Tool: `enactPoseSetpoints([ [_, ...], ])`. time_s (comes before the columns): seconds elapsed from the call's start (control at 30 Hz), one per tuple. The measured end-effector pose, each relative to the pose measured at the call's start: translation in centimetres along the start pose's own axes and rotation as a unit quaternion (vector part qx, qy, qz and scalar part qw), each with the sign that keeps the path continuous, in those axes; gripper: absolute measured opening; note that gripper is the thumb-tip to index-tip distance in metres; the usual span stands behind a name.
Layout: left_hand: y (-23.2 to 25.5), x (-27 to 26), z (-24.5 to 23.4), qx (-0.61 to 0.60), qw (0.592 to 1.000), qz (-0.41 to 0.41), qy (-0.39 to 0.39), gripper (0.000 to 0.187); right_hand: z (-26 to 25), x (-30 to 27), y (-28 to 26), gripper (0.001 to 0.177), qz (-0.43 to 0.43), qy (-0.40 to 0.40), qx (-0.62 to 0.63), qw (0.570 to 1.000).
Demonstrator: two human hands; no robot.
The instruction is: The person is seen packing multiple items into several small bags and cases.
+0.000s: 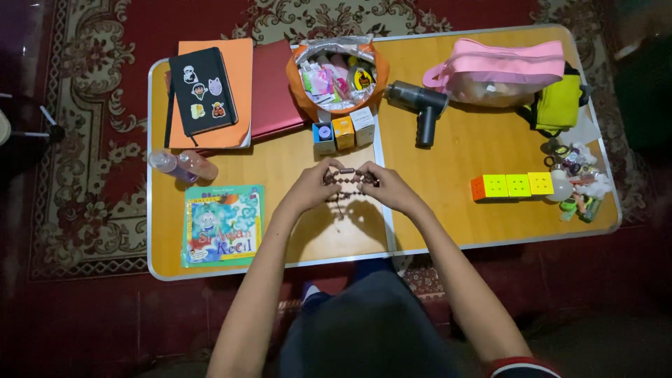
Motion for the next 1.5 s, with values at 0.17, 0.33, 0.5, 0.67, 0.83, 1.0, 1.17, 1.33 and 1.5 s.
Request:
enactPoseSetpoints([
  [0.17, 4.6, -0.8, -0.6, 0.116, 0.985, -0.041, 0.123, 0.031, 0.8, 0.6, -4.6, 0.024, 0.035, 0.099, -0.118, 0.987],
  [0.33, 1.5, 1.1, 0.6, -0.018, 0.995, -0.073, 0.07, 0.035, 0.7, 0.9, -3.9, 0.023, 0.025, 0.168, -0.063, 0.983],
  [0.5, 1.1, 2.9, -0.4, -0.039, 0.998, -0.035, -0.022, 0.044, -0.9, 2.0, -0.3, 0.017, -0.084, 0.161, -0.147, 0.972],
  [0.67, 2.5, 5.0, -1.8, -0.039, 0.996, -0.076, -0.039, 0.036, -3.0, 4.0, -1.9, 0.021, -0.138, 0.15, -0.214, 0.955],
  [0.83, 1.7, 8.7, -3.8, -0.031, 0.998, -0.052, -0.002, 0.036, -5.5, 7.3, -3.4, 0.026, -0.093, 0.157, -0.194, 0.964],
  [1.0, 3.5, 11.3, -6.7, 0.011, 0.997, 0.02, 0.077, 0.039, -7.8, 11.4, -3.3, 0.019, -0.056, 0.155, -0.135, 0.977],
  [1.17, 3.4, 14.3, -8.0, 0.081, 0.976, 0.078, 0.185, 0.028, -9.4, 15.1, -3.6, 0.026, -0.056, 0.182, -0.122, 0.974],
  [1.33, 1.4, 19.0, -7.7, 0.064, 0.968, -0.007, 0.243, 0.022, -11.0, 19.7, -1.7, 0.026, 0.012, 0.208, -0.125, 0.97],
  [1.5, -1.0, 23.7, -7.1, -0.116, 0.953, -0.146, 0.239, 0.024, -11.8, 24.4, 1.5, 0.025, -0.023, 0.26, -0.116, 0.958],
])
Point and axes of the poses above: each hand's wrist, its own x-axis towards the middle knuckle, its own z-axis out of the palm, y = z × x, the point moved 3 cm from there along x, towards the middle knuckle, and after that the axes turned 3 degrees about x, right-handed, at the moved point
